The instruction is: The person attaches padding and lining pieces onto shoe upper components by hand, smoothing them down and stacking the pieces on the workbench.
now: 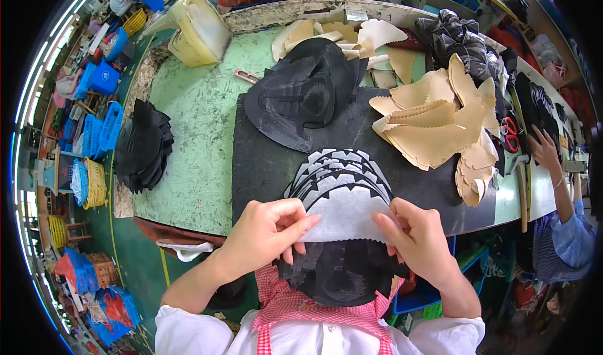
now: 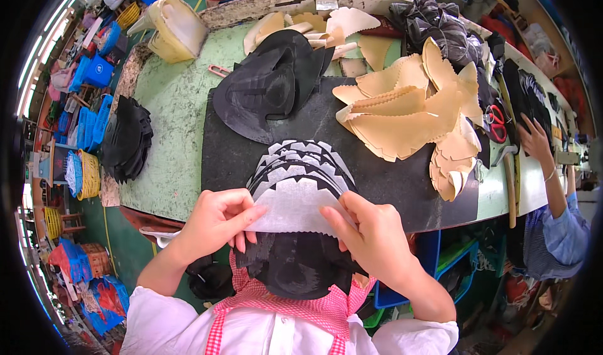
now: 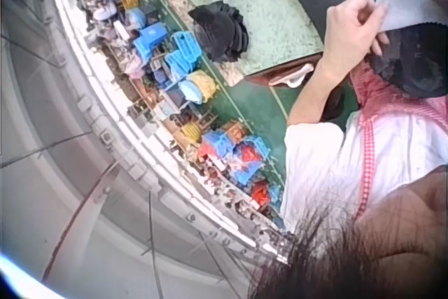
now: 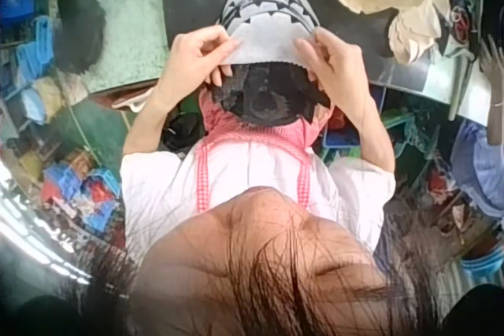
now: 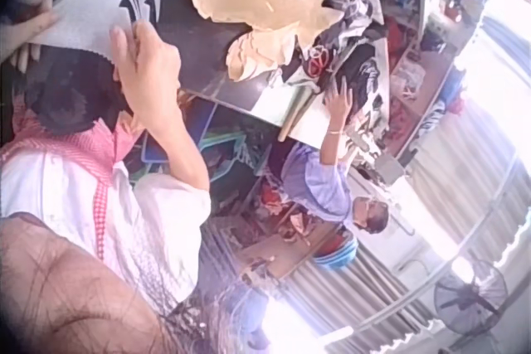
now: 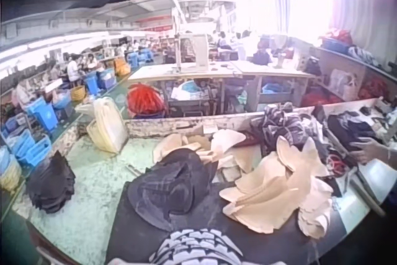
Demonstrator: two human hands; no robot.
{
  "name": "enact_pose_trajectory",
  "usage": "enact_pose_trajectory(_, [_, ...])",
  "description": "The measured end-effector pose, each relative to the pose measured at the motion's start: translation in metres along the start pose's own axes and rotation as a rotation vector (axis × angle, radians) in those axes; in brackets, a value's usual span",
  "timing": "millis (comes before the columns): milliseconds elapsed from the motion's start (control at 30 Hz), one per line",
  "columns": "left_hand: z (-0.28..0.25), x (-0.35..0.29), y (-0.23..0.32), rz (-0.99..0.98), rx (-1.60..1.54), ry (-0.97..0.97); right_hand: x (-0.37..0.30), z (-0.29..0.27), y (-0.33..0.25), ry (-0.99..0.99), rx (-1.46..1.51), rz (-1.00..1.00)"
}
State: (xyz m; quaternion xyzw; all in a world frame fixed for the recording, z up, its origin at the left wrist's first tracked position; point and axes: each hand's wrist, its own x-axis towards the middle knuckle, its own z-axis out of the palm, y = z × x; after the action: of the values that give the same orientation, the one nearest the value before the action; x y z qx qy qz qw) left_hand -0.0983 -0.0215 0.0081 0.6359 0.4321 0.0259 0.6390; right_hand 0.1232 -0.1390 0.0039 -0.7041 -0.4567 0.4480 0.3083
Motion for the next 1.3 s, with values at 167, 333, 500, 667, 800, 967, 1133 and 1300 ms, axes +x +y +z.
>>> enact_pose_trajectory(167, [0.005, 0.010, -0.008, -0.017, -0.003, -0.009, 0.010, 0.000, -0.004, -0.017, -0.076, 0.127])
enact_pose_trajectory(333, [-0.003, 0.009, 0.000, 0.011, 0.182, -0.055, 0.018, -0.001, -0.002, 0.016, -0.464, -0.147])
enact_pose_trajectory(500, [-0.030, 0.003, 0.006, 0.108, 0.937, 0.006, 0.021, -0.004, -0.010, 0.019, -0.769, -0.209])
enact_pose_trajectory(667, [-0.027, -0.003, -0.009, 0.143, 0.560, 0.110, 0.019, -0.015, -0.001, 0.076, -0.778, -0.031])
enact_pose_trajectory(800, [-0.024, 0.013, -0.052, 0.298, 0.447, 0.178, -0.007, -0.013, 0.032, 0.035, -0.383, -0.022])
enact_pose_trajectory(967, [-0.009, 0.029, -0.046, 0.368, 0.308, 0.094, -0.012, 0.008, 0.042, 0.120, -0.060, 0.051])
enact_pose_trajectory(1133, [0.001, 0.022, -0.050, 0.451, 0.088, -0.050, -0.003, 0.011, 0.042, 0.060, -0.086, 0.060])
enact_pose_trajectory(1300, [-0.004, 0.010, -0.071, 0.531, -0.071, 0.086, 0.007, 0.035, 0.037, 0.088, 0.133, -0.051])
